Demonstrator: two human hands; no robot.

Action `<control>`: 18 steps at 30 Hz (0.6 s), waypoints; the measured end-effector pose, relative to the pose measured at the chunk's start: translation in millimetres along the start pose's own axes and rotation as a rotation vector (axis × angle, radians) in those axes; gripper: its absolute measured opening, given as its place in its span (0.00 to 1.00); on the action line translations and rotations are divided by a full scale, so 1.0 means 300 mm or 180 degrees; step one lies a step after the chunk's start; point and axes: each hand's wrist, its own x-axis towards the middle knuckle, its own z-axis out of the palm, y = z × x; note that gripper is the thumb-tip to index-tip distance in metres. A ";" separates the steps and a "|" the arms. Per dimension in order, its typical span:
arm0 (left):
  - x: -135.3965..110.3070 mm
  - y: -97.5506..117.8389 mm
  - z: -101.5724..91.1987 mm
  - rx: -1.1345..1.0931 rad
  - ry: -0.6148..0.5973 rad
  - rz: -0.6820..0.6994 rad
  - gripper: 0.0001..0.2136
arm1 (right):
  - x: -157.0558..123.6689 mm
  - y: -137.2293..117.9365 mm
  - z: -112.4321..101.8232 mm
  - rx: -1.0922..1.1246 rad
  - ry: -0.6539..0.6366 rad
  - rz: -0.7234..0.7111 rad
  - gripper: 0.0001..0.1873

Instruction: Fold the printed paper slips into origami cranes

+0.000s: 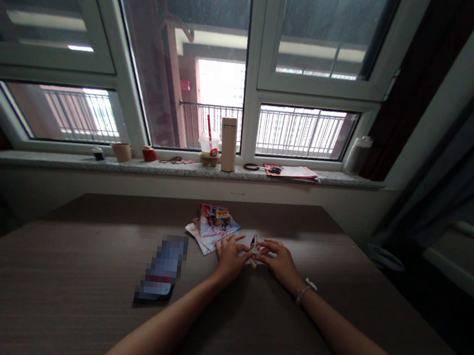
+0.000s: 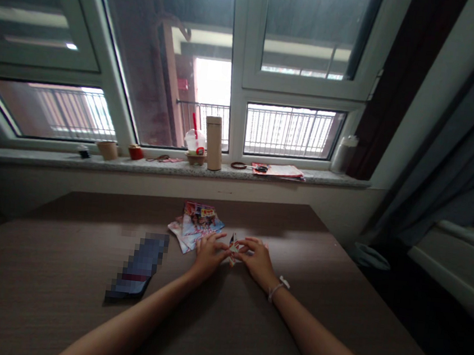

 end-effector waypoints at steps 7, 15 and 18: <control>-0.003 0.005 -0.007 -0.0022 0.0040 0.0045 0.04 | -0.002 -0.003 -0.002 0.0010 -0.0022 -0.0032 0.13; -0.001 0.004 -0.005 -0.0030 0.0031 0.0067 0.03 | -0.003 -0.021 -0.007 -0.0025 -0.0038 -0.0009 0.12; -0.003 0.003 -0.004 -0.0042 0.0042 0.0105 0.03 | -0.002 -0.022 -0.008 -0.0029 -0.0018 -0.0021 0.13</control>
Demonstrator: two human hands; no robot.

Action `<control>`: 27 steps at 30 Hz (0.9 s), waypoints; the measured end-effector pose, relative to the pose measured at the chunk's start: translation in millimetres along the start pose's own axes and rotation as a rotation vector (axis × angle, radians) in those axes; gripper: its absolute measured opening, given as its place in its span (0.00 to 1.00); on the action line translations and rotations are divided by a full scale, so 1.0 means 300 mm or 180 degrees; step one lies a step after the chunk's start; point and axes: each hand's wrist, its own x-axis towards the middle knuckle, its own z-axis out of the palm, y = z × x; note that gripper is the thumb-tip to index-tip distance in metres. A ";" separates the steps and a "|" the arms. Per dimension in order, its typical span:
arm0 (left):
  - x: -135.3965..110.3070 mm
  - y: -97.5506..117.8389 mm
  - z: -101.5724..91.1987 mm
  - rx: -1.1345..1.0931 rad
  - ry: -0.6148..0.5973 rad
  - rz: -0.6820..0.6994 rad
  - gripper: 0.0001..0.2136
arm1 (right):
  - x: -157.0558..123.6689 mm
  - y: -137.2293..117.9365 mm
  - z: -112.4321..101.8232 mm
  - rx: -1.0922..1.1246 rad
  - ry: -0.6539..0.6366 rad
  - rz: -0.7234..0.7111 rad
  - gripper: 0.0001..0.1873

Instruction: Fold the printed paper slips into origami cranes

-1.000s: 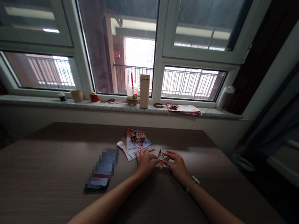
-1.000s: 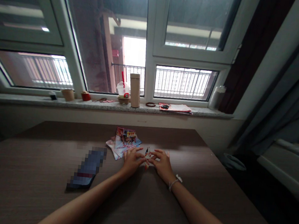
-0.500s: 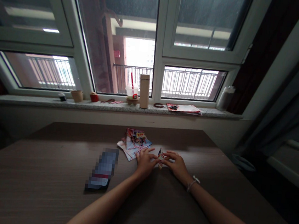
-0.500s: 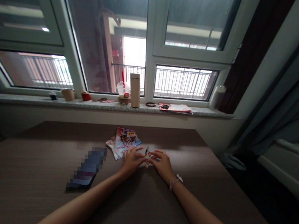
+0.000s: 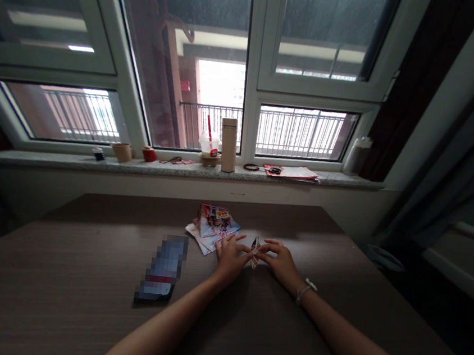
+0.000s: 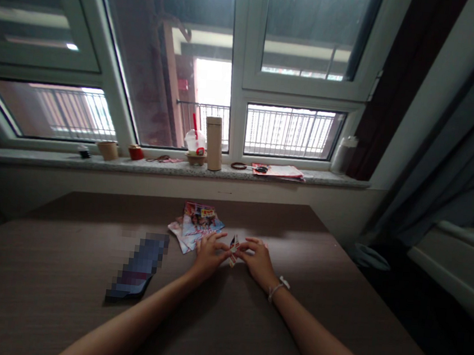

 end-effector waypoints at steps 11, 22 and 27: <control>-0.003 -0.006 0.011 -0.0005 0.0094 -0.0086 0.03 | 0.004 0.015 0.000 -0.0018 -0.0041 -0.0024 0.12; -0.001 -0.002 0.005 0.0011 0.0079 -0.0080 0.03 | 0.001 0.013 0.005 -0.0047 0.0013 0.0103 0.08; -0.003 0.008 -0.001 -0.0031 0.0095 -0.0098 0.02 | -0.001 0.010 0.004 -0.0033 0.0003 0.0047 0.06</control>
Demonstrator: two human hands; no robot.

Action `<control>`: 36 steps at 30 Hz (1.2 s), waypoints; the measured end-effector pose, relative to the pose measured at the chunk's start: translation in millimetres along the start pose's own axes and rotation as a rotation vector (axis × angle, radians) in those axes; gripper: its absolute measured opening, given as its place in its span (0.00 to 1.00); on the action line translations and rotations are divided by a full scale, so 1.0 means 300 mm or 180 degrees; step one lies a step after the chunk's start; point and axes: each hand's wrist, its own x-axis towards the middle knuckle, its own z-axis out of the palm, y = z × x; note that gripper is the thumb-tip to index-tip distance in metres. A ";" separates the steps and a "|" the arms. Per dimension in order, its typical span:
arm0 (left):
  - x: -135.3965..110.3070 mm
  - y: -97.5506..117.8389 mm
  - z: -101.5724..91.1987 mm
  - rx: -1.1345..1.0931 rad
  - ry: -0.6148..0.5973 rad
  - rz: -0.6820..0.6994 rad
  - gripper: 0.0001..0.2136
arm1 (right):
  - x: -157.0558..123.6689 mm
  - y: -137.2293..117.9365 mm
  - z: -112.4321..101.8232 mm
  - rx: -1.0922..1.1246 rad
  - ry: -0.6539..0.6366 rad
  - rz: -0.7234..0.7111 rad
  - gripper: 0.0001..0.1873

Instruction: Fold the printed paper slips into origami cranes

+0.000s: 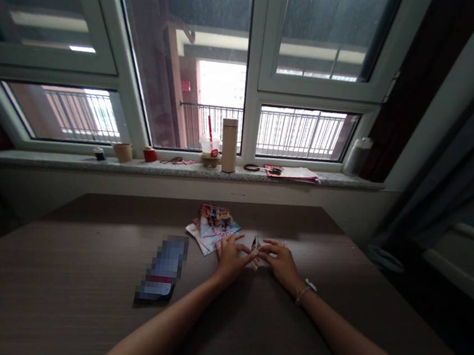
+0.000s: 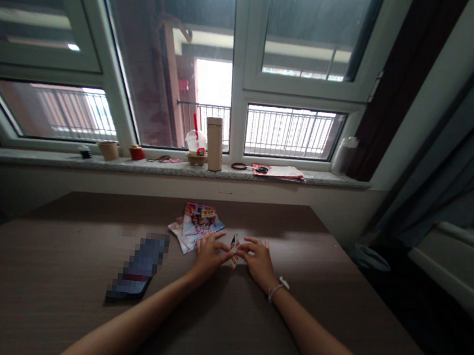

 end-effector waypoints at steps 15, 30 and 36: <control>-0.005 0.014 0.001 -0.0067 0.0046 0.0048 0.03 | 0.005 0.014 0.013 0.0212 0.0124 -0.0216 0.10; 0.002 -0.020 0.021 -0.0034 0.0289 0.0212 0.02 | 0.007 0.024 0.010 0.0179 0.0241 -0.0187 0.16; 0.003 -0.029 0.018 -0.0082 0.0392 0.0165 0.02 | 0.006 0.031 0.014 -0.0079 0.0355 -0.0293 0.11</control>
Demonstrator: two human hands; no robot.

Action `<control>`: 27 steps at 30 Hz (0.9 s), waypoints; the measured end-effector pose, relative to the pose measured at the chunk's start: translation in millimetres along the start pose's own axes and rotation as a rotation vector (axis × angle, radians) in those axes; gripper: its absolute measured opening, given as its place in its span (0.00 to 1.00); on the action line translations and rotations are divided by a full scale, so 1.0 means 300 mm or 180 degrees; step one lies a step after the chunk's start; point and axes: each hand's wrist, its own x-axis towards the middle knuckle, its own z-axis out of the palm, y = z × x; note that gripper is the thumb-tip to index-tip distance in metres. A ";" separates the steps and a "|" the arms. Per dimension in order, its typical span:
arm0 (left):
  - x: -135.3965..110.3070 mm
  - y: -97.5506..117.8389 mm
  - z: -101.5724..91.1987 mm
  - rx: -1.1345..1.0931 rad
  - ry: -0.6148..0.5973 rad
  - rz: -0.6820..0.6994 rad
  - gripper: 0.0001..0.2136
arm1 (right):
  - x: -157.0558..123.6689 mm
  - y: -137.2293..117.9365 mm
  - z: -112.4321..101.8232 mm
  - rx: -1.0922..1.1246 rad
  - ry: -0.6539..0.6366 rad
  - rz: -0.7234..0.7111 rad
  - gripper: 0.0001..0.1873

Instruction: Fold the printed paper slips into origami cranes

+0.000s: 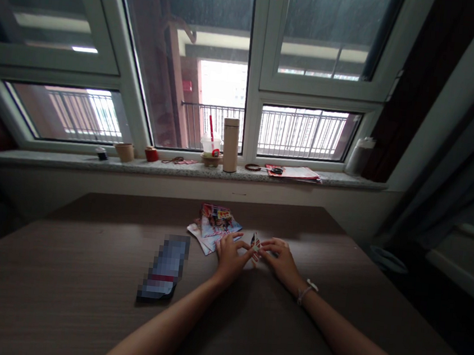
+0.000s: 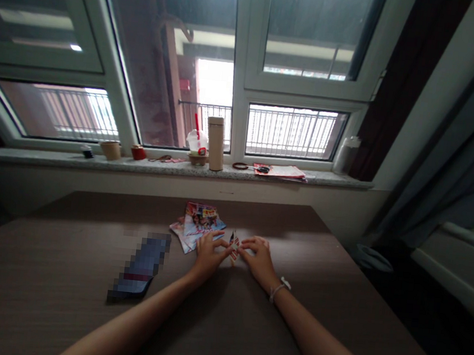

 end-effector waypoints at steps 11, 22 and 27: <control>-0.006 0.029 -0.015 -0.0021 -0.0116 0.0144 0.02 | -0.009 -0.006 0.008 -0.0260 -0.0139 -0.0053 0.04; -0.009 0.030 -0.004 0.0036 -0.0222 -0.0017 0.02 | -0.008 0.013 0.017 -0.0200 -0.0132 -0.0164 0.07; -0.004 0.020 -0.008 0.0038 -0.0068 -0.0049 0.02 | -0.002 0.010 0.006 -0.0101 -0.0002 -0.0119 0.08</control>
